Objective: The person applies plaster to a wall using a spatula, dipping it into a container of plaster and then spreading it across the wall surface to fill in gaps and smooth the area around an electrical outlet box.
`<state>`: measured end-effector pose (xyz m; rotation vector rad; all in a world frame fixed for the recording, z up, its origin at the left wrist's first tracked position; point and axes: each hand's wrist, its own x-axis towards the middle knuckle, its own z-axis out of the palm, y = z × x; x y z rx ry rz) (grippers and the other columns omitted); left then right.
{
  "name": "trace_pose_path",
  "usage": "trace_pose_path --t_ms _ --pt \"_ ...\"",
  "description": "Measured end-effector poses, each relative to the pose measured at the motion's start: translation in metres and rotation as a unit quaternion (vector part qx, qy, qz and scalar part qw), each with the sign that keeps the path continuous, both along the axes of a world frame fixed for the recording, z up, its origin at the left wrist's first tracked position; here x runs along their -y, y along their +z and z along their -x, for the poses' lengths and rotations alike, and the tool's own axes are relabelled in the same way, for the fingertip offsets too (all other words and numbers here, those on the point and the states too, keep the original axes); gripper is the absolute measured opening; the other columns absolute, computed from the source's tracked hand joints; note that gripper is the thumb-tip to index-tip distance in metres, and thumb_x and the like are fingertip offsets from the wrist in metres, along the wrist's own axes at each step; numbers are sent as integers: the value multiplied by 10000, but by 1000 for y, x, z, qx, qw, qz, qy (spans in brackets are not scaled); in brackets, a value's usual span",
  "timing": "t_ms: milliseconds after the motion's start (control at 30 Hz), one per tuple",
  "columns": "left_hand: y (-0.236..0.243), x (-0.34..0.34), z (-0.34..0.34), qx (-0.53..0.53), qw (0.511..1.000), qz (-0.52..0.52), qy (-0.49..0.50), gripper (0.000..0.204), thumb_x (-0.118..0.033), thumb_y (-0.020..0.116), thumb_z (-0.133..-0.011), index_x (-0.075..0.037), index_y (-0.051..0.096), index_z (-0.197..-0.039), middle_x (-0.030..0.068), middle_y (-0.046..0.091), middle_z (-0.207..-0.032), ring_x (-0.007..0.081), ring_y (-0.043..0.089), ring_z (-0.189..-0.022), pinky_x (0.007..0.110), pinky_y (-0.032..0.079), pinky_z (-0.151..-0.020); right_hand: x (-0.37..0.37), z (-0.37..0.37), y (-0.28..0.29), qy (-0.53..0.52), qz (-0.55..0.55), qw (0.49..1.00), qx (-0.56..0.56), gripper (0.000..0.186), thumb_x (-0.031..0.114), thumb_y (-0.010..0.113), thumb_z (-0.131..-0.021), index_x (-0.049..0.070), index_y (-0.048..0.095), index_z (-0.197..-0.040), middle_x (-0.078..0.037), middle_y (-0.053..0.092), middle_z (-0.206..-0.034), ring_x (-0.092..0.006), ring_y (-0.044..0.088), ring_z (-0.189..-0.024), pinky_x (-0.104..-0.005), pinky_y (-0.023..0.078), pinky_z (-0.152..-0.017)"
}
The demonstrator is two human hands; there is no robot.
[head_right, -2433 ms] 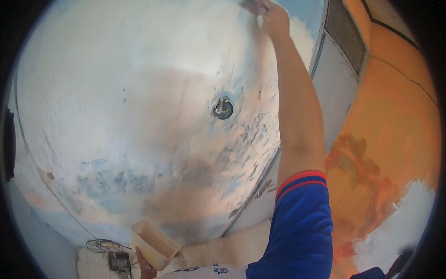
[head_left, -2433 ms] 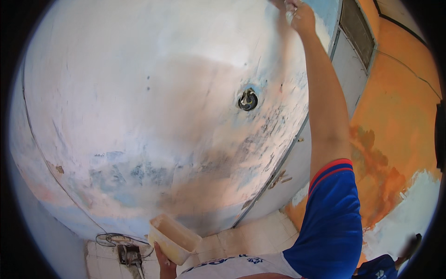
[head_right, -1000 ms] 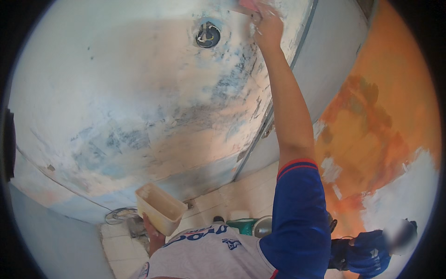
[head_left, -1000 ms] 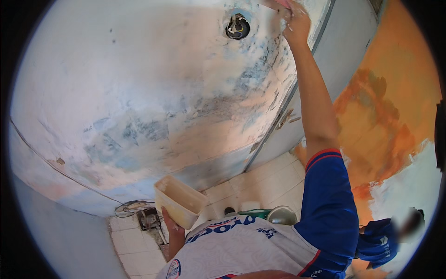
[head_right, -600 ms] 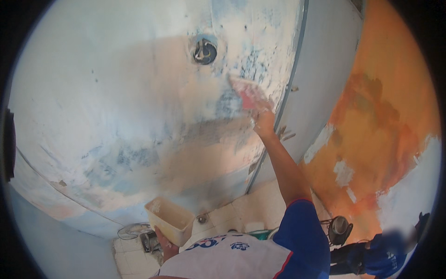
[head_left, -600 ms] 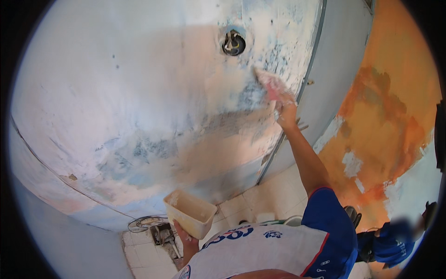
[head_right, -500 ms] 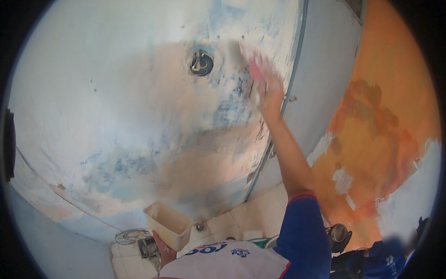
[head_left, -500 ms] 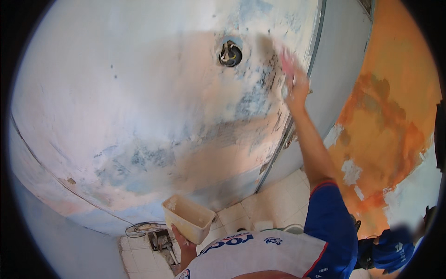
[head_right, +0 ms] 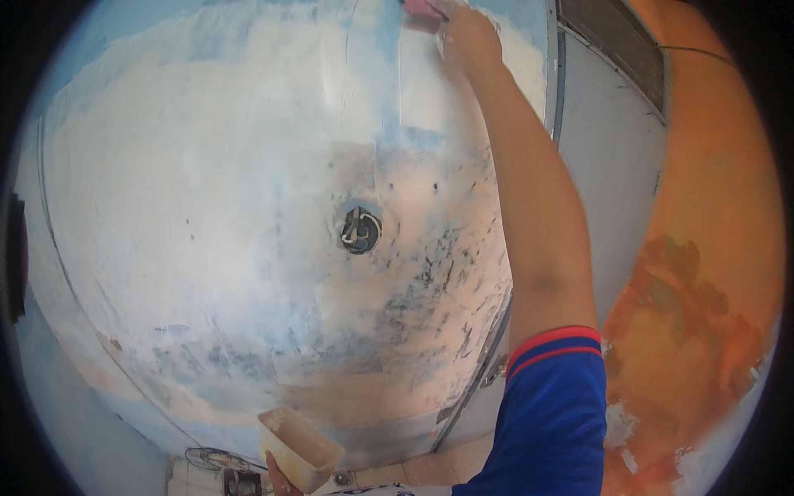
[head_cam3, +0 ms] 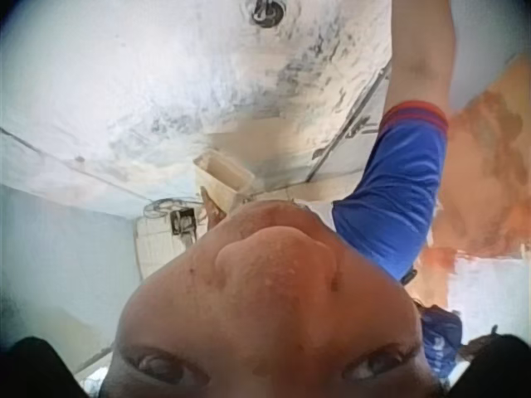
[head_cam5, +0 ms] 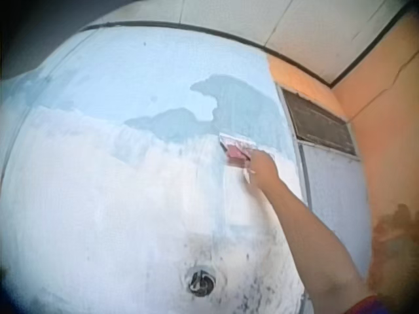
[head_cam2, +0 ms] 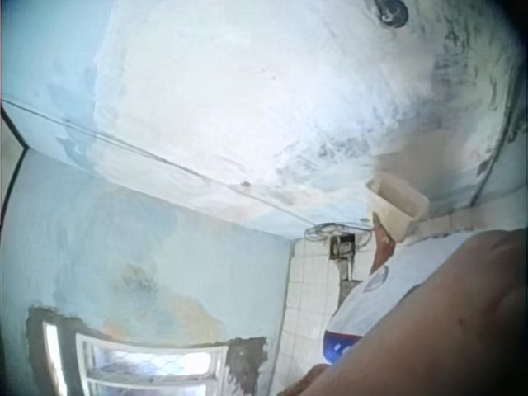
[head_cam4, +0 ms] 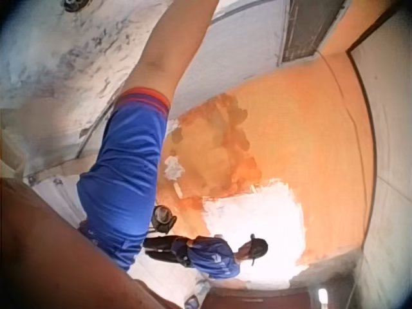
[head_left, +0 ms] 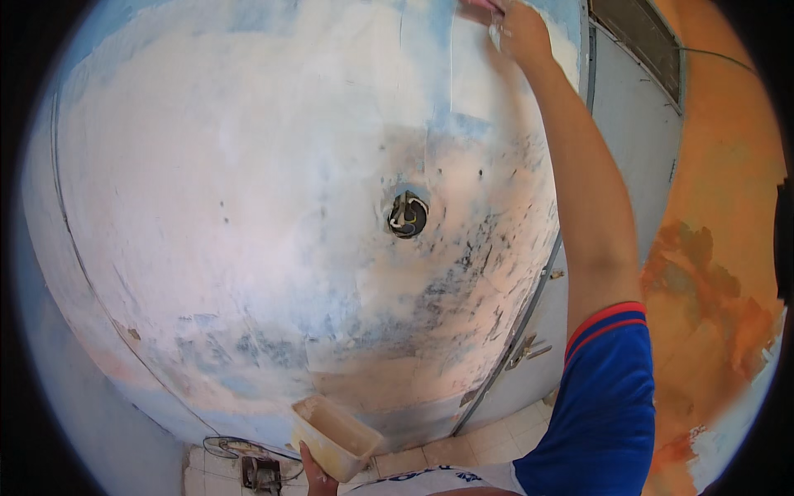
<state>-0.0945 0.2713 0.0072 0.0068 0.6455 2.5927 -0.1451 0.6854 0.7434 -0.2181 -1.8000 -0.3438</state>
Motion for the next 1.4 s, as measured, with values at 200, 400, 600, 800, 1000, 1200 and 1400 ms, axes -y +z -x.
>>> trace_pose_path --t_ms 200,400,600,800,1000,1200,1400 --pt "-9 -20 -6 21 999 -47 -17 692 -591 373 -1022 -108 322 -1517 131 456 -1481 343 473 -1335 519 399 -1114 -5 -15 -246 9 -101 989 107 643 159 640 -874 253 451 -1481 -81 483 -1482 -325 400 -1390 -615 117 -1192" --pt "-12 -36 -5 10 999 -46 -14 688 -596 366 -1023 -117 324 -1516 131 449 -1488 333 475 -1335 510 406 -1114 13 -78 -298 50 -12 977 205 590 98 678 -850 228 561 -1413 -58 540 -1458 -250 464 -1383 -632 145 -1194" --pt "-20 -61 -5 -102 994 14 -29 676 -589 336 -1034 -112 329 -1512 127 462 -1474 313 479 -1334 488 412 -1110 -36 -70 -69 37 -103 991 -73 445 116 569 -891 112 569 -1336 -177 659 -1197 -377 638 -1074 -472 527 -897" --pt "-14 -70 -7 3 998 -54 -12 669 -585 320 -1038 -112 334 -1510 124 473 -1462 311 483 -1330 481 419 -1103 -86 -35 -26 -39 -102 994 -33 485 158 581 -872 138 561 -1356 -228 663 -1151 -430 632 -1033 -492 512 -885" --pt "-41 -73 -20 -46 998 26 22 668 -570 334 -1038 -108 322 -1520 133 470 -1472 329 484 -1330 495 417 -1108 -76 -49 -326 -73 -141 981 114 659 176 656 -884 225 423 -1499 -59 325 -1609 -304 295 -1487 -636 227 -1175" --pt "-32 -88 -25 33 998 -48 -29 673 -562 346 -1035 -96 325 -1520 148 470 -1478 344 478 -1343 508 413 -1112 -13 -92 -466 35 -16 982 187 600 58 651 -812 175 579 -1396 -53 567 -1424 -275 472 -1387 -634 145 -1158" --pt "-24 -82 -34 34 999 3 -25 671 -567 357 -1033 -113 321 -1526 130 484 -1472 325 486 -1340 495 419 -1110 -23 -66 -331 85 -195 974 -72 421 34 584 -923 12 560 -1342 -119 656 -1270 -293 640 -1069 -592 328 -1119"
